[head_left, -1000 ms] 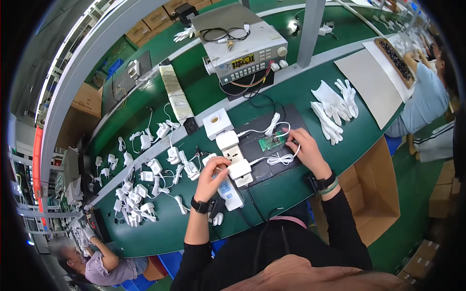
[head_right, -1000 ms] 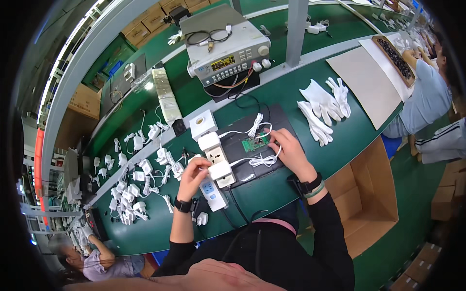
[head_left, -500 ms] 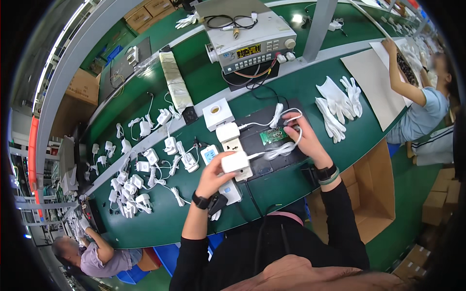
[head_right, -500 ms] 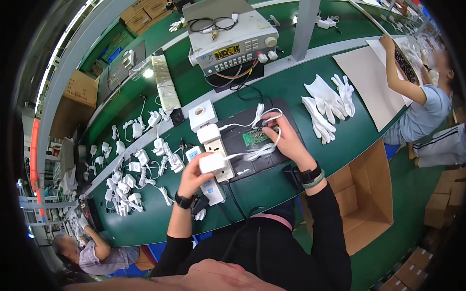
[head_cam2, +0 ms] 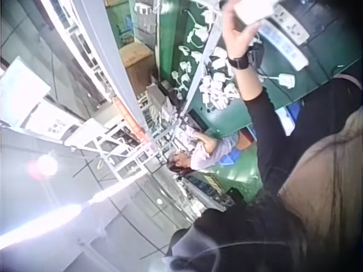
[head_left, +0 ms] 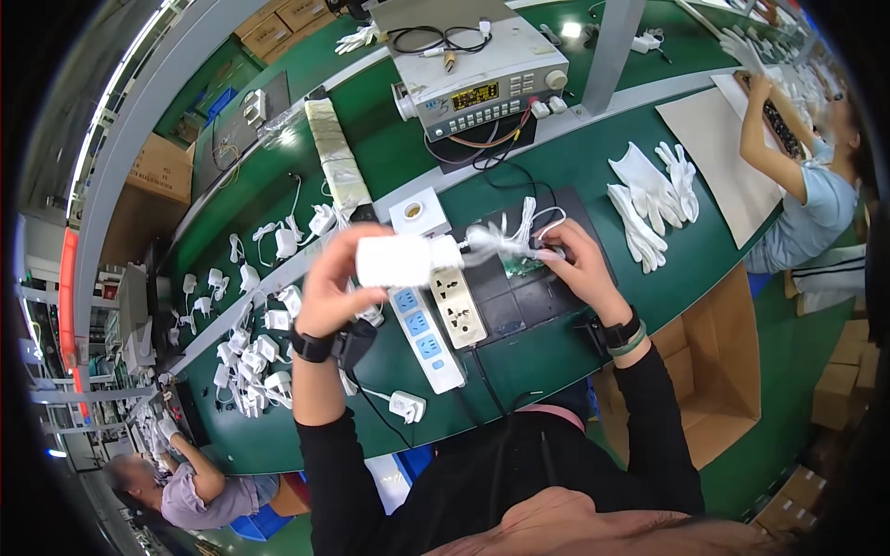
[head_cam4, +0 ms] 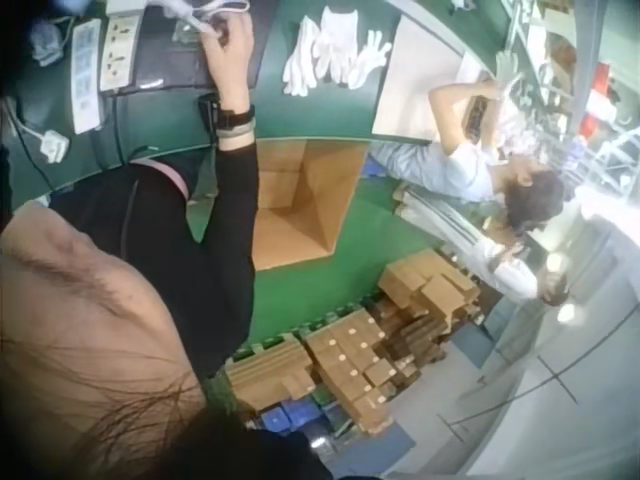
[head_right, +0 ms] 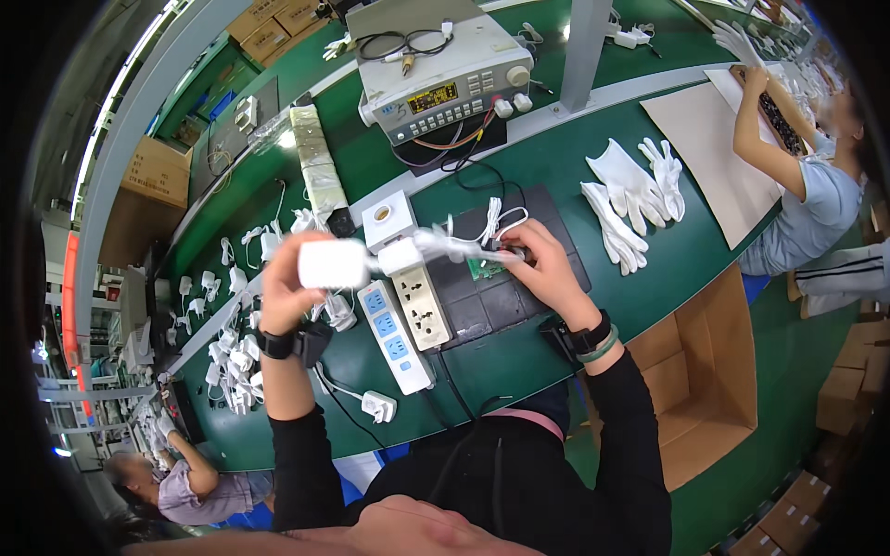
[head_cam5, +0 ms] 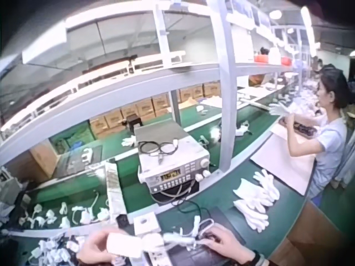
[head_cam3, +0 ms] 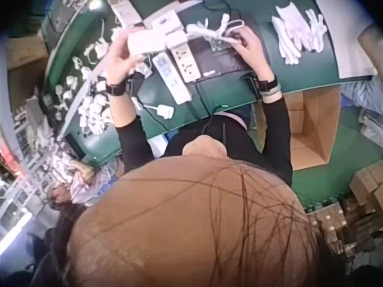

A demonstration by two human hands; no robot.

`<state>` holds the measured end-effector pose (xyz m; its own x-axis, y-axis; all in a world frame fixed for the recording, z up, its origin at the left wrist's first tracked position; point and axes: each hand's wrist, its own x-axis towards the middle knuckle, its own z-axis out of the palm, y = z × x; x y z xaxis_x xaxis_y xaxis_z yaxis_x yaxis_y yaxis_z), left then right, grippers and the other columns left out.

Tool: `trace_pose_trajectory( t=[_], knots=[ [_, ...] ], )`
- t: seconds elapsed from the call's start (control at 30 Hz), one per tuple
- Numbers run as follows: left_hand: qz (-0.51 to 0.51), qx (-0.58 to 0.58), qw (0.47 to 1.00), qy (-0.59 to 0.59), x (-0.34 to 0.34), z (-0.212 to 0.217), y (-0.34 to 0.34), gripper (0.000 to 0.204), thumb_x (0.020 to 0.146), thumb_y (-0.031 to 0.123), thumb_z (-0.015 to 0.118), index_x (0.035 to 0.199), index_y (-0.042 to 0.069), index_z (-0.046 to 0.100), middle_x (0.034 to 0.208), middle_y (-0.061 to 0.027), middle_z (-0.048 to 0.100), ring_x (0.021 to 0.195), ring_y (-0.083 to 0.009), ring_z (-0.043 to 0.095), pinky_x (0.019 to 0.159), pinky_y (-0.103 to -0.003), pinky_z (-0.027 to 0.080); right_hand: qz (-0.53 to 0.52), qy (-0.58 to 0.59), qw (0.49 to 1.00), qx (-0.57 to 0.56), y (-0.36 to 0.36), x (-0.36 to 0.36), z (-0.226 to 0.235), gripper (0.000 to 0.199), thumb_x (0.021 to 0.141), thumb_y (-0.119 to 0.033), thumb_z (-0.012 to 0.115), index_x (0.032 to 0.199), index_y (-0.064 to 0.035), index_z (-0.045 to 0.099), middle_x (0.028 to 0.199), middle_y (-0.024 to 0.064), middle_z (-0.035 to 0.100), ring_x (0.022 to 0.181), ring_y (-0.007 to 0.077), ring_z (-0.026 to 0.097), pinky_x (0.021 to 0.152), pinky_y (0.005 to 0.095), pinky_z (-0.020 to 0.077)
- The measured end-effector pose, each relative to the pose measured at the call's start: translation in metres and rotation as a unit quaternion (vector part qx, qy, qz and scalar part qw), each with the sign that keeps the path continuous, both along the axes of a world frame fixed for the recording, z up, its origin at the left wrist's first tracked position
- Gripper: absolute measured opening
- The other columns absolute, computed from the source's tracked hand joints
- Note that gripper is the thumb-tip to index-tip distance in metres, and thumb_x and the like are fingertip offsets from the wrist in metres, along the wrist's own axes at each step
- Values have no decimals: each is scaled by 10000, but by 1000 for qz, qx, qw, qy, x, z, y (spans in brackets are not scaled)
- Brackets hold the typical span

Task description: Assemble and test power adapters at a manual assembly station.

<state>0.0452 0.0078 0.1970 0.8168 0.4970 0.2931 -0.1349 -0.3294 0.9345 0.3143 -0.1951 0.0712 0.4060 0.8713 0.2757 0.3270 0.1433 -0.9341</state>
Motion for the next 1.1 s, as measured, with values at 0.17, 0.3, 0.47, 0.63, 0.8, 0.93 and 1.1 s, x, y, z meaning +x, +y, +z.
trace_pose_trajectory(
  t=[0.17,0.3,0.47,0.63,0.8,0.93,1.1],
  knots=[
    [-174,-60,949,254,1,-42,-24,543,735,103,765,1224,45,537,1200,-79,555,1014,-125,574,806,-255,478,2,51,996,-72,-12,5,0,245,816,-47,659,1053,-5,612,951,39,532,800,123,564,723,229,442],
    [-185,25,951,247,12,-54,-34,526,759,57,728,1245,61,527,1228,-80,537,939,-124,587,791,-254,482,-45,-64,996,-33,-17,4,2,241,789,-46,682,1028,-39,652,886,42,554,781,136,562,693,231,437],
    [95,113,956,255,15,-74,-20,567,752,51,722,1277,67,506,1244,-96,522,829,-122,589,740,-242,490,-58,-115,991,-39,-14,4,3,226,762,-65,715,986,-66,693,828,36,572,715,140,553,624,238,427],
    [71,72,984,144,23,-96,-17,556,798,38,663,1315,55,459,1196,-114,543,761,-143,593,632,-252,511,-35,-91,994,-50,-3,0,2,221,759,-85,727,978,-70,706,826,42,581,670,147,542,588,243,427],
    [218,-153,954,-134,-3,-59,-4,491,878,45,568,1343,33,409,1152,-113,563,774,-160,596,564,-280,529,-40,-115,991,-62,2,-2,12,211,763,-82,725,973,-68,706,819,48,582,657,151,549,586,247,440],
    [270,-111,943,-160,-22,-38,11,486,873,40,579,1333,26,422,1131,-112,576,785,-147,591,572,-276,531,-31,-152,987,-40,7,-2,6,235,743,-78,734,976,-81,709,813,43,582,666,162,567,592,261,460],
    [317,-51,944,-73,-27,-25,41,494,867,57,611,1324,14,432,1156,-109,569,797,-140,584,602,-278,539,-7,-238,971,-4,11,-9,5,286,720,-69,740,1002,-104,709,803,36,575,678,178,579,605,280,478]
  ],
)
